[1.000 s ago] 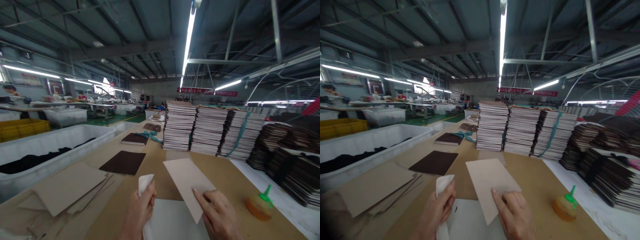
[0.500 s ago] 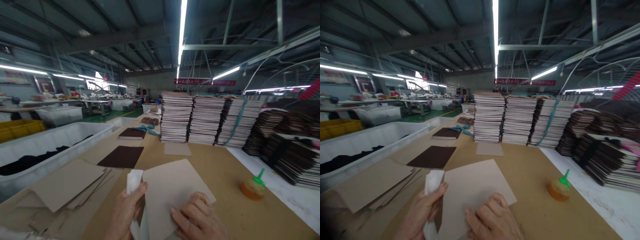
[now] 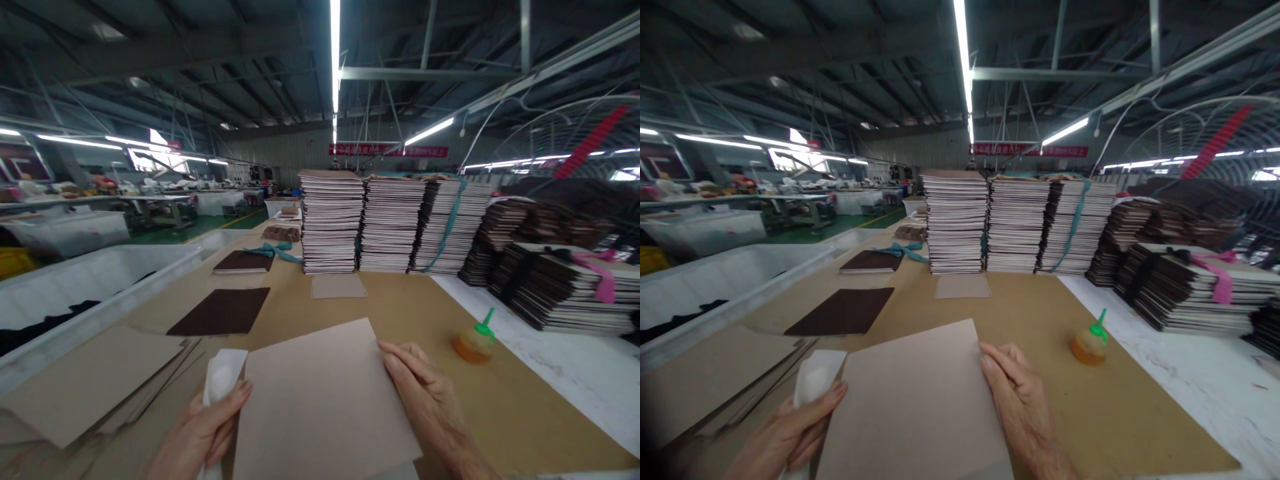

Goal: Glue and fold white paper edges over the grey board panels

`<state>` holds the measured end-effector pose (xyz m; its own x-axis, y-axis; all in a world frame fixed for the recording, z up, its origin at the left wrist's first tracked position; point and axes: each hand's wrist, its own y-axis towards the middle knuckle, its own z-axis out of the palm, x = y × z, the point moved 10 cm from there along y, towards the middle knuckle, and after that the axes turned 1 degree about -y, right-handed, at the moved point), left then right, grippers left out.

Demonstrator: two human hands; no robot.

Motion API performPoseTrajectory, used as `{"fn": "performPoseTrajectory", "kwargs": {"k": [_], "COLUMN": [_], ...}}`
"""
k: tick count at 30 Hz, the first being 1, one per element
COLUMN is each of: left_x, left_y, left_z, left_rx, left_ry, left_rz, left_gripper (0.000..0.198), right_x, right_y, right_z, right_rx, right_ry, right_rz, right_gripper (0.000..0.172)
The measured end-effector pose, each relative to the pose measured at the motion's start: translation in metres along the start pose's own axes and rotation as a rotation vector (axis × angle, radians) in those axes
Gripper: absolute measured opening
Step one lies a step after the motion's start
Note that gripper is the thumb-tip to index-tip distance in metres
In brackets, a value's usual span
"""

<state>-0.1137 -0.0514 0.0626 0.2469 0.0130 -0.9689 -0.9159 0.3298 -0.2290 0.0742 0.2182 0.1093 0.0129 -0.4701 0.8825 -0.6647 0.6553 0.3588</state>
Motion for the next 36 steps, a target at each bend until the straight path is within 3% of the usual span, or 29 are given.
{"fn": "performPoseTrajectory", "kwargs": {"k": [2,8,13,19,28,32,36], "left_x": [0.007,0.031,0.038,0.036,0.060,0.066,0.054], "left_y": [0.001,0.009,0.014,0.020,0.013,0.013,0.017], "left_z": [0.005,0.000,-0.008,-0.025,-0.012,-0.007,0.001], "left_rx": [0.075,0.088,-0.035,-0.143,0.092,0.164,0.193], "left_ry": [-0.033,-0.038,0.024,0.426,0.707,0.790,0.793], "left_rz": [-0.031,-0.128,-0.131,-0.039,-0.068,-0.055,0.083], "left_gripper": [0.043,0.045,0.050,0.057,0.037,0.037,0.027], "right_x": [-0.001,-0.013,-0.046,-0.069,-0.098,-0.100,-0.112], "right_y": [-0.001,-0.004,-0.016,-0.038,-0.071,-0.065,-0.051], "right_z": [0.000,-0.001,0.003,0.005,0.000,-0.003,-0.001], "right_rx": [-0.006,-0.026,-0.075,-0.103,-0.116,-0.082,-0.029], "right_ry": [-0.003,0.013,0.117,0.159,0.158,0.092,0.103], "right_rz": [-0.006,0.062,0.376,0.540,0.623,0.637,0.649], "right_gripper": [0.033,0.028,0.038,0.046,0.042,0.039,0.040]}}
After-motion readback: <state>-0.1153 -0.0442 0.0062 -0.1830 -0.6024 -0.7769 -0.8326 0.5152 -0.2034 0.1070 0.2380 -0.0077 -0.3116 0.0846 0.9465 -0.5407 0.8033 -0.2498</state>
